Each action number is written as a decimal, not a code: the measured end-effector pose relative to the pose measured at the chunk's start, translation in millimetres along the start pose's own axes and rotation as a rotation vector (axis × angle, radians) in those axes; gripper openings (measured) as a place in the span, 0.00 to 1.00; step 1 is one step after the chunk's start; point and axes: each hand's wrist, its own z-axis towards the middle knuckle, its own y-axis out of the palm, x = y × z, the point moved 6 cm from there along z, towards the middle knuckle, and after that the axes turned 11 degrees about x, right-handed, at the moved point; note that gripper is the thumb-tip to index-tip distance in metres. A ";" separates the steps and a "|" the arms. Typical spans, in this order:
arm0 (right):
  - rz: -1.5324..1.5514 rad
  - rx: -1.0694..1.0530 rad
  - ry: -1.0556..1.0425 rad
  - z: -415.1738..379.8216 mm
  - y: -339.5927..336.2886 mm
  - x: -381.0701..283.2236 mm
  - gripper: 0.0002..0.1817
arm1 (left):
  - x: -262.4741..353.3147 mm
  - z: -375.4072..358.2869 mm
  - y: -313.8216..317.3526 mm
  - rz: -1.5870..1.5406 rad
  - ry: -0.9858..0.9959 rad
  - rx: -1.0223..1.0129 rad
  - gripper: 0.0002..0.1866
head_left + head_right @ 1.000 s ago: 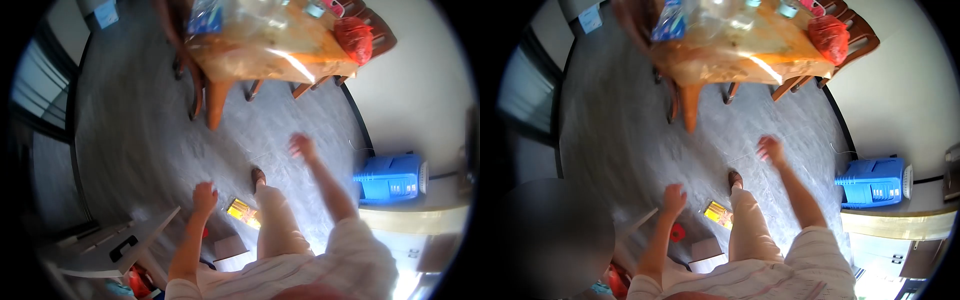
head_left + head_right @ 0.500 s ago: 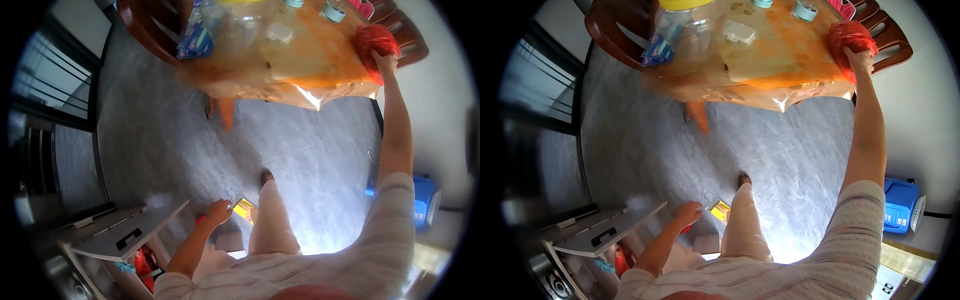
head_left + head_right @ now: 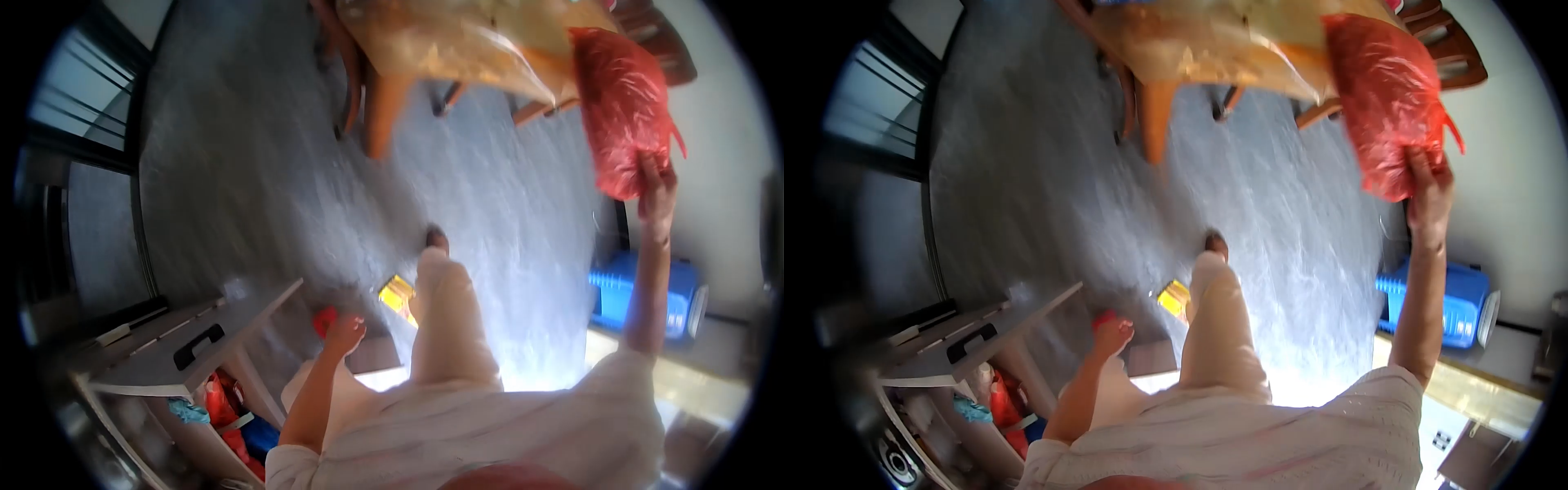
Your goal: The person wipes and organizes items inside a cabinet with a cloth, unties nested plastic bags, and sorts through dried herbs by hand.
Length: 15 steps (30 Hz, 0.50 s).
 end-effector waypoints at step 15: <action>-0.174 -0.775 0.509 -427.0 210.9 270.3 0.22 | -48.1 25.0 -7.0 -1.507 -0.100 0.226 0.41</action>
